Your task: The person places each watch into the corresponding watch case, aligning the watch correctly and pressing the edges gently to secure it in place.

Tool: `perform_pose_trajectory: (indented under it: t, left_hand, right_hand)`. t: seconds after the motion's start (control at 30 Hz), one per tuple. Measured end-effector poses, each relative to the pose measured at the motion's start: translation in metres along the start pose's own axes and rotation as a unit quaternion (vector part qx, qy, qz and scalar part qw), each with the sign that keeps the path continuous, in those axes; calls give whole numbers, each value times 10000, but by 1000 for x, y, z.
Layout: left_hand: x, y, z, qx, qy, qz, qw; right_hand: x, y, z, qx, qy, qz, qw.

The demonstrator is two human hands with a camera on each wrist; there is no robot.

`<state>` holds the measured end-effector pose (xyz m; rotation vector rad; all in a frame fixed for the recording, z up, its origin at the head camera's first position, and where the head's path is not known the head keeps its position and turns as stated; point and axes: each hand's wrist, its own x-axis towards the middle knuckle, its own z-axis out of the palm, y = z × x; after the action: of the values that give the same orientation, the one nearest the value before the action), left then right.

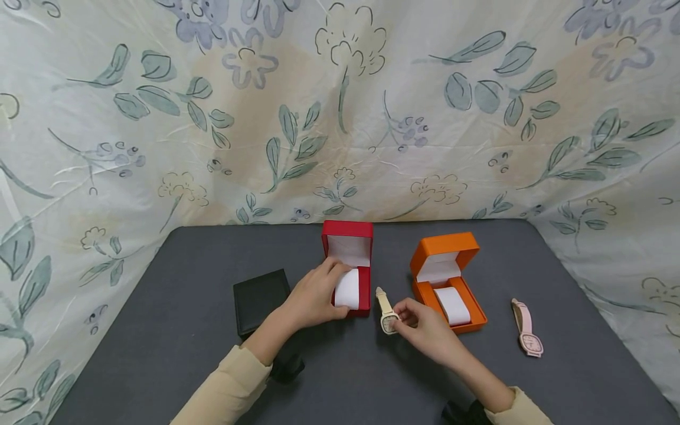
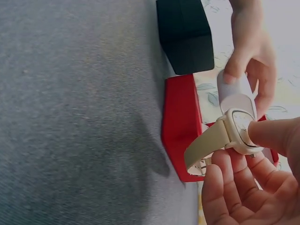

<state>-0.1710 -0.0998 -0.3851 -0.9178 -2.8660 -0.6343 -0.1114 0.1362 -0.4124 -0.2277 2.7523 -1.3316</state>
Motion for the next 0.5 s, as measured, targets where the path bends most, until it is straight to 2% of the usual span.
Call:
perform_pose_trajectory:
  t: [0.27,0.5]
  left_hand:
    - [-15,8,4,-189,188,167,9995]
    - [-26,16,10,-295,338,227,9987]
  right_hand:
    - [3,-7,-5,61,233,-28,9997]
    - [5,-13,-6,117,276,-197,9994]
